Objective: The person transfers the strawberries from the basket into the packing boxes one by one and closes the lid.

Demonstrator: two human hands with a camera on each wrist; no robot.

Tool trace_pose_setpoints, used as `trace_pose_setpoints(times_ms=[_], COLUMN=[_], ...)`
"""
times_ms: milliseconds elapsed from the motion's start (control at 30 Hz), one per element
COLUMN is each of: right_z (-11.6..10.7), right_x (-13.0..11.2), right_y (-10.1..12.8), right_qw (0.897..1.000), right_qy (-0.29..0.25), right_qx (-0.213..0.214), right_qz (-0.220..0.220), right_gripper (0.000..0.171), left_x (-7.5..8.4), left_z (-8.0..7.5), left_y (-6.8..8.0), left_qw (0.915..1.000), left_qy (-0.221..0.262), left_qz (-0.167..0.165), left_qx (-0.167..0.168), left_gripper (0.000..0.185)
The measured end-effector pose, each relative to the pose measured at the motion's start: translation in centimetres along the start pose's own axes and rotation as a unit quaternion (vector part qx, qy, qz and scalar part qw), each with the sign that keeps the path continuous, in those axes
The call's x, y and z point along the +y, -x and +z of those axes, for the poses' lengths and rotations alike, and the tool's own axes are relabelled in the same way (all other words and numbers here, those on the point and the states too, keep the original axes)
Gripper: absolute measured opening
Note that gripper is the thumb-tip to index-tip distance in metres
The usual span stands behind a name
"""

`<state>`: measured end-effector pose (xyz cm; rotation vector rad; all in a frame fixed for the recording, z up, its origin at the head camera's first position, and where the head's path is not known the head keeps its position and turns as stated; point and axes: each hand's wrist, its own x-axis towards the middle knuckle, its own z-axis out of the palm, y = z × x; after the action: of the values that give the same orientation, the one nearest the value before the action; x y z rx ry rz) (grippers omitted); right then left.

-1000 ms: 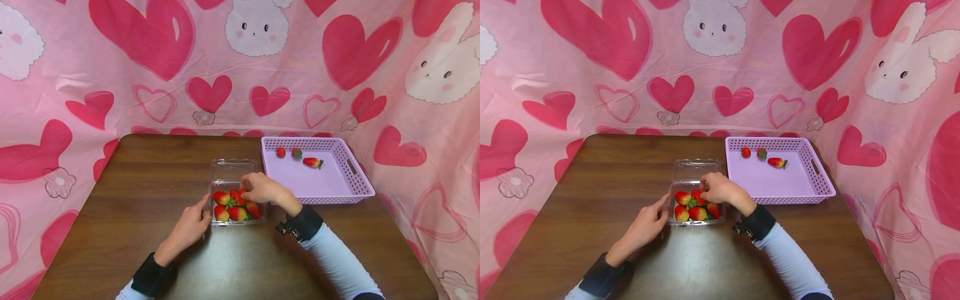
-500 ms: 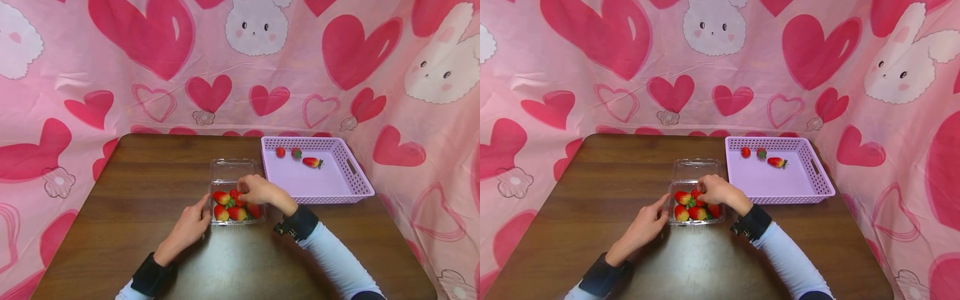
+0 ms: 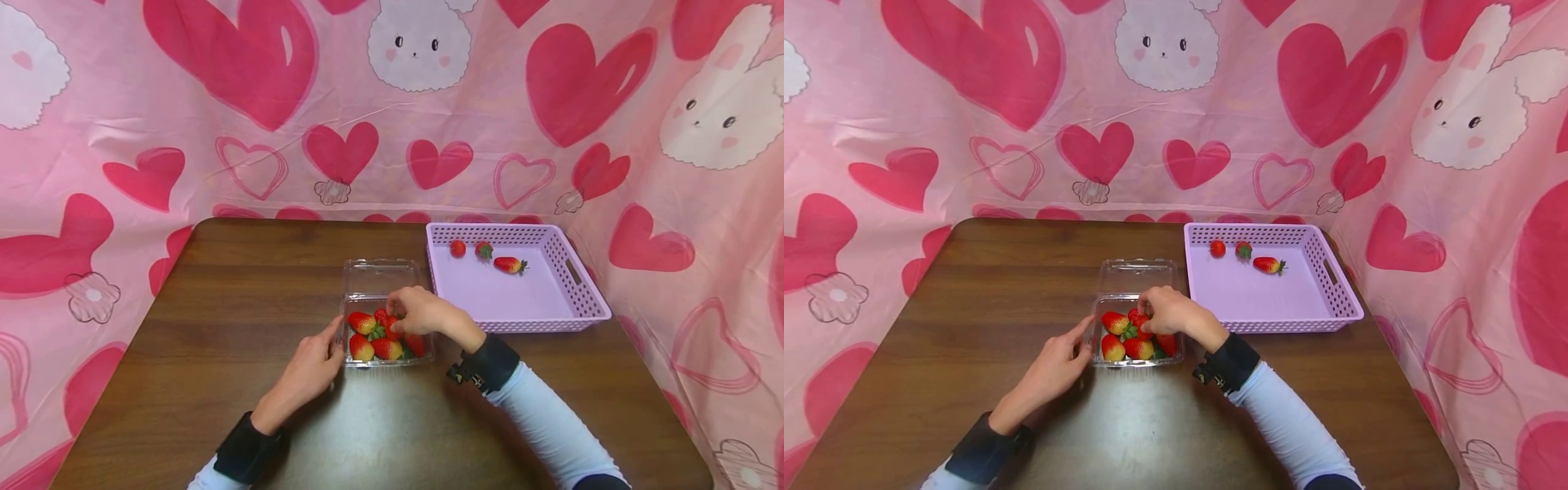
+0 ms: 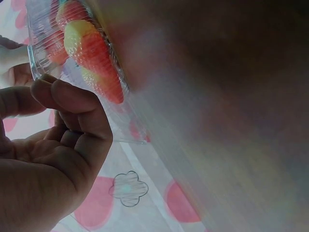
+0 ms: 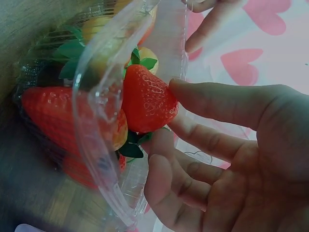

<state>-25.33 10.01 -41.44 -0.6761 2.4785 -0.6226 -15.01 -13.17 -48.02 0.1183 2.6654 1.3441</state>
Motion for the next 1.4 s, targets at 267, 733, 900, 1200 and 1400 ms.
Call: trace_pose_setpoints(times_ms=[267,733,900,1200,1400], right_z=[0.1,-0.2,-0.6,-1.4,-2.2], right_x=[-0.1,0.3,0.7,1.7,2.1], right_y=[0.1,0.2,0.2,0.3,0.7], right_qw=[1.000,0.999,0.998,0.996,0.995], right_qy=[0.000,-0.020,-0.028,-0.047,-0.042], right_qx=[-0.002,0.033,0.057,0.073,0.092], right_qz=[-0.001,-0.013,-0.025,-0.027,-0.026], right_gripper=[0.023,0.007,0.005,0.010,0.008], left_x=[0.0,-0.2,-0.2,-0.1,-0.1], left_z=[0.0,-0.1,-0.1,-0.1,-0.1], left_y=[0.0,0.0,-0.1,-0.1,0.0], left_qw=[0.9999,0.9998,0.9998,0.9998,0.9998], left_qy=[0.008,0.013,0.013,0.013,0.015], left_qz=[-0.010,-0.008,-0.007,-0.006,-0.009], left_qx=[-0.008,-0.013,-0.010,-0.011,-0.013], left_gripper=[0.067,0.067,0.066,0.066,0.067])
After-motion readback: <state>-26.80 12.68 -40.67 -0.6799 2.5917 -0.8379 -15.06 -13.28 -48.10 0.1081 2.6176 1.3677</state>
